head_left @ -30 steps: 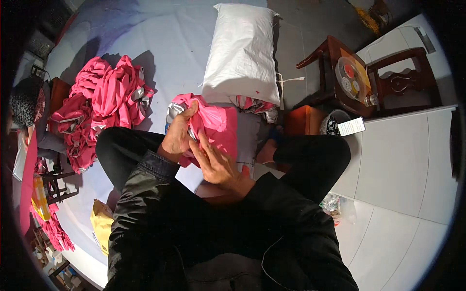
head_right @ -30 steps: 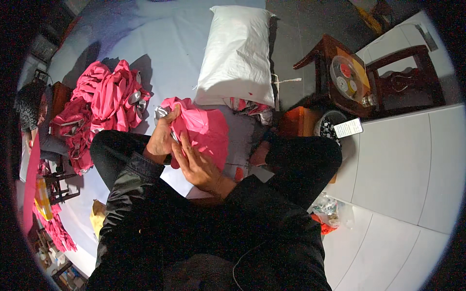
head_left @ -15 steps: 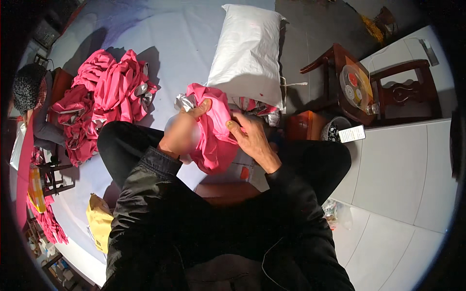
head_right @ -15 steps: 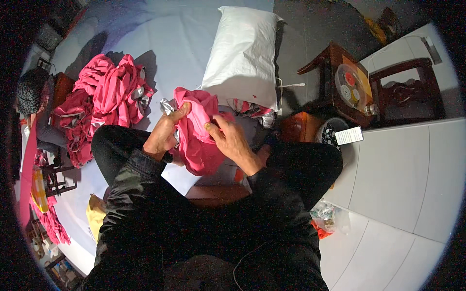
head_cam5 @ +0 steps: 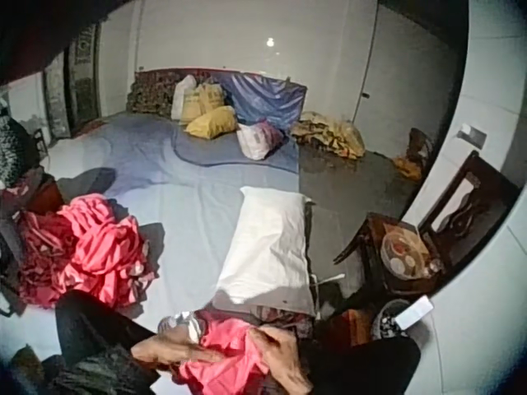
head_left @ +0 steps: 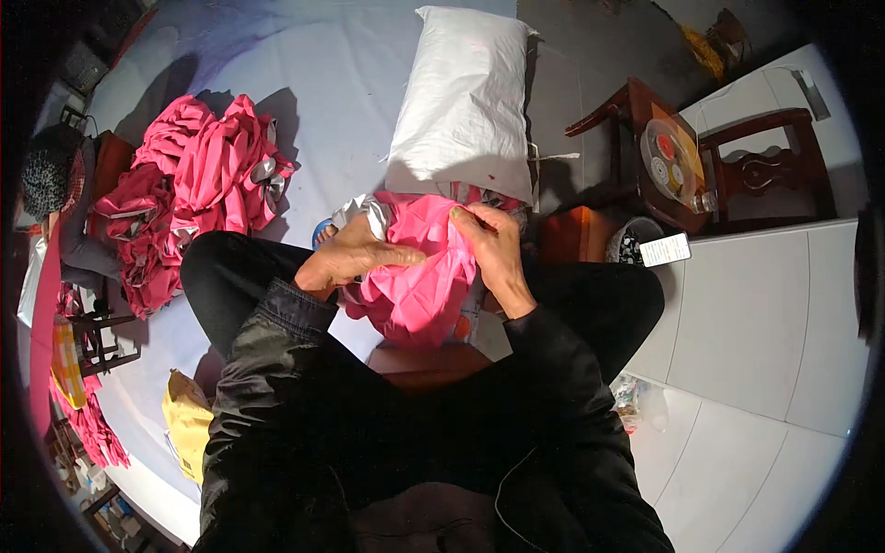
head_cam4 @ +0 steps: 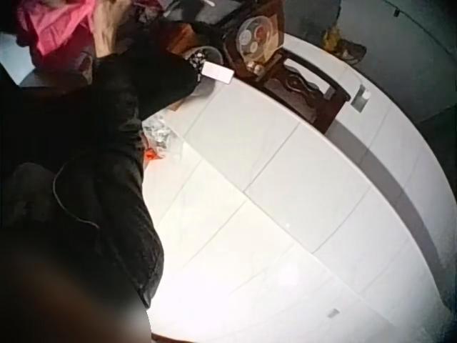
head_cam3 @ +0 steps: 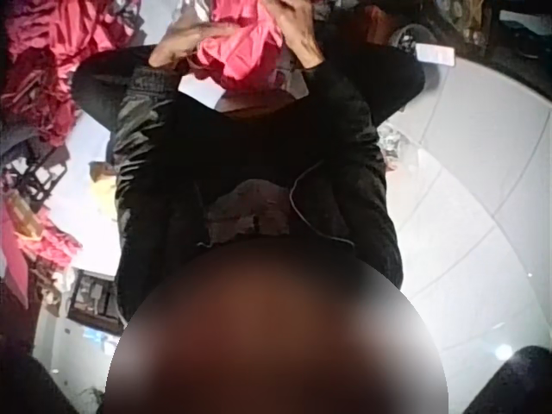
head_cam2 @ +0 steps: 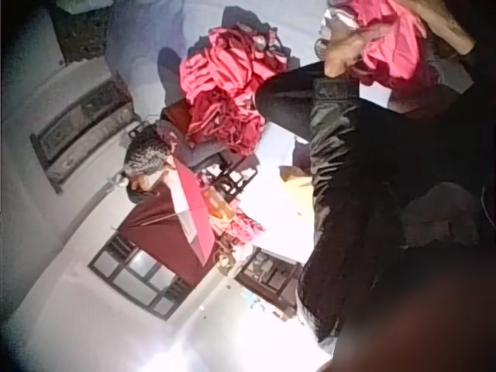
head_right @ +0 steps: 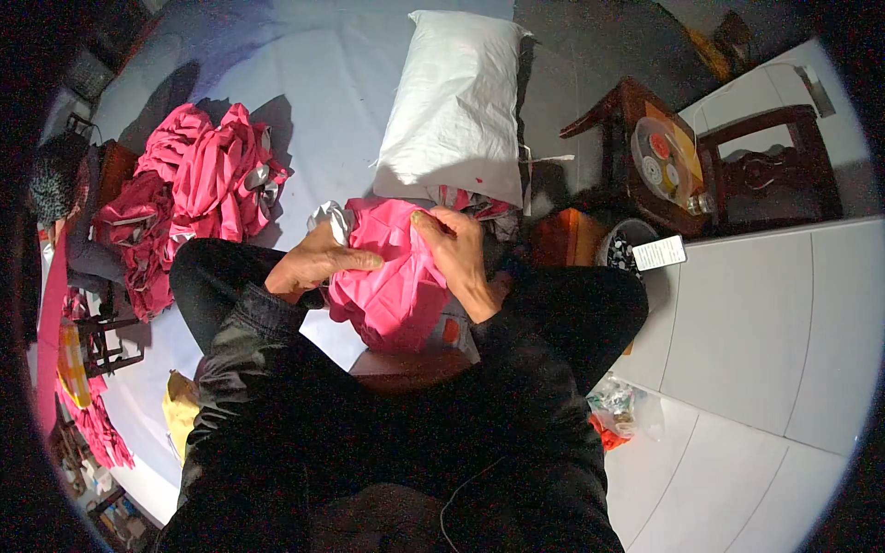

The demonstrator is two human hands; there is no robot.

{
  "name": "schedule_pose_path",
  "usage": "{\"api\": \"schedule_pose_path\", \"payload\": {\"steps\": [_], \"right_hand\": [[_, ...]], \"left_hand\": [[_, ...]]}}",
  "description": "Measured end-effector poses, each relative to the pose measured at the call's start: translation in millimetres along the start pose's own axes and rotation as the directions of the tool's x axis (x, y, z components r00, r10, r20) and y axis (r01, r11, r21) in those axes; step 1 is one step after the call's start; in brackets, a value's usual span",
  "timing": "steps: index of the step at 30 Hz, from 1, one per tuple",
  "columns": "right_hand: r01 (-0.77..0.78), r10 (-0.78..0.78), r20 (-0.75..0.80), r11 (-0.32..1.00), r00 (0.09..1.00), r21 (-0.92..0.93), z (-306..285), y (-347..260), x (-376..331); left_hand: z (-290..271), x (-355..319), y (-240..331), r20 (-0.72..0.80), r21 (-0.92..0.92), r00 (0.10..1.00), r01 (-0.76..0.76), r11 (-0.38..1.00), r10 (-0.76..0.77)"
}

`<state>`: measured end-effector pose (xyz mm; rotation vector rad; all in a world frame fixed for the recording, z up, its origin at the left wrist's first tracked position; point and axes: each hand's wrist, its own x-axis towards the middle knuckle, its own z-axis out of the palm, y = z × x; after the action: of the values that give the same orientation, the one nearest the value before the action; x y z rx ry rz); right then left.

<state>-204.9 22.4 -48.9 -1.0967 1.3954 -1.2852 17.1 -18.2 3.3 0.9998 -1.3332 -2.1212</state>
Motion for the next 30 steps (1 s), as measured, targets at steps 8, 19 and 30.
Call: {"api": "schedule_pose_path", "payload": {"steps": [8, 19, 30], "right_hand": [[-0.019, 0.026, 0.043, 0.989, 0.999, -0.147, -3, -7, -2], [0.107, -0.118, -0.042, 0.973, 0.992, -0.206, 9, 0, -4], [0.199, -0.207, 0.003, 0.935, 0.978, -0.292, 15, -5, -5]], "left_hand": [[6, 8, -20, -0.077, 0.244, 0.997, 0.025, 0.969, -0.007], [30, 17, -32, -0.306, -0.351, 0.952, -0.123, 0.928, 0.011], [19, 11, -27, -0.245, -0.296, 0.966, -0.158, 0.942, 0.085]]}}
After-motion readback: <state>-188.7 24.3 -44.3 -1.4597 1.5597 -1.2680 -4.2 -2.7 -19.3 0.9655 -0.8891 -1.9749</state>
